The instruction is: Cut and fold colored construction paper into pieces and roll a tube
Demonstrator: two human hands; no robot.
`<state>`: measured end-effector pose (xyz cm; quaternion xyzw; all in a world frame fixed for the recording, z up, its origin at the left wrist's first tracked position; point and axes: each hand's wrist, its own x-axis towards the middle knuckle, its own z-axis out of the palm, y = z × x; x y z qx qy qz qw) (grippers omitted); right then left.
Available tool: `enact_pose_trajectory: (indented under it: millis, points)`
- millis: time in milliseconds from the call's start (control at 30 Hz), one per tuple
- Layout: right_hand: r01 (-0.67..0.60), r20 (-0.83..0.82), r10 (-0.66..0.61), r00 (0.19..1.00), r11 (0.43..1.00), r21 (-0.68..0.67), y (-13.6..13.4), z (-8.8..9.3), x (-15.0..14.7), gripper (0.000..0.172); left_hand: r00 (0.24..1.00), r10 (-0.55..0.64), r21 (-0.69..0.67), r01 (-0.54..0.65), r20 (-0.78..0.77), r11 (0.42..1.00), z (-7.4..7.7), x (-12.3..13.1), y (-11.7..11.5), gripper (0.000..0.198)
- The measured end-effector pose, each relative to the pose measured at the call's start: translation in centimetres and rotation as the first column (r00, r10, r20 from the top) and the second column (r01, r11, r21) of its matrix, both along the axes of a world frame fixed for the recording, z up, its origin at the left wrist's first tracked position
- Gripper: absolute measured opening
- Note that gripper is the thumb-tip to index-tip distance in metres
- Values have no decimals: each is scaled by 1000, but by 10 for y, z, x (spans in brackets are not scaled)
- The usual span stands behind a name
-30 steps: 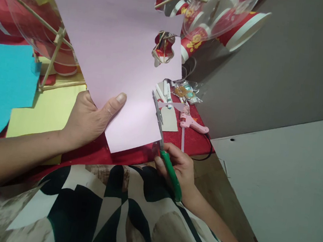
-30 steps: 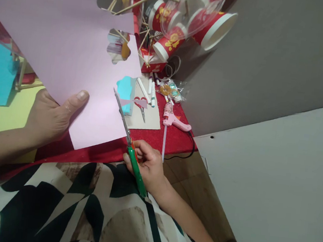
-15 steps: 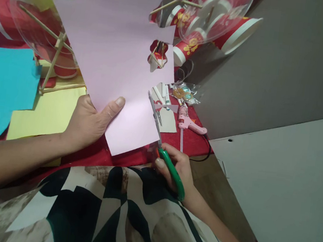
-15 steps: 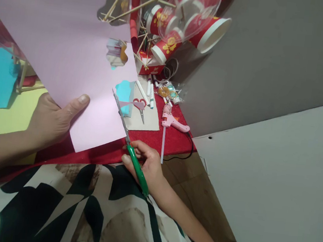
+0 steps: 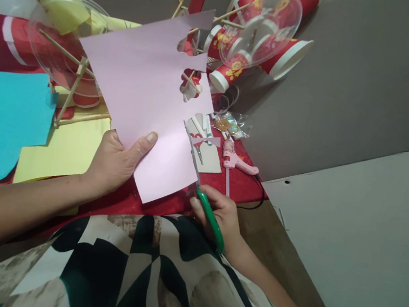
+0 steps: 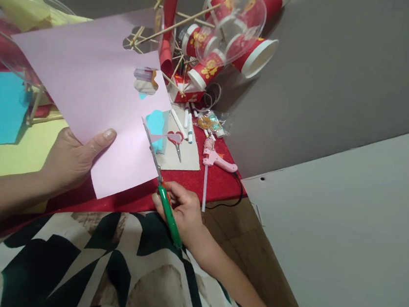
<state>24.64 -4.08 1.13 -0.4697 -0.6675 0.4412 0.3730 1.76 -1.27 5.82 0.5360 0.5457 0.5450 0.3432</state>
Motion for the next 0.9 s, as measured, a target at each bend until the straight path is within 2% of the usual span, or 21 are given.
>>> enact_pose_trajectory:
  millis: [167,400,567,700,800,900]
  points:
    - [-36,12,36,999,999,-2,3,3,2,21,998,41,-83,-45,-46,996,4,1,-5,33]
    - [-56,11,55,998,996,74,6,8,2,14,1000,-22,-90,23,17,996,0,6,-9,36]
    - [12,-55,-13,998,1000,-5,4,0,-1,19,992,-51,-113,64,111,992,-5,4,-8,41]
    - [34,-65,-34,997,999,-3,3,-5,-1,18,974,-101,-96,123,204,988,-7,3,-7,41]
    - [20,-49,-20,999,1000,6,3,-3,-1,18,950,-140,-90,171,277,981,-8,1,-3,42]
    - [3,-12,-3,1000,1000,11,3,2,-1,19,913,-124,-93,172,388,981,-9,-3,4,43]
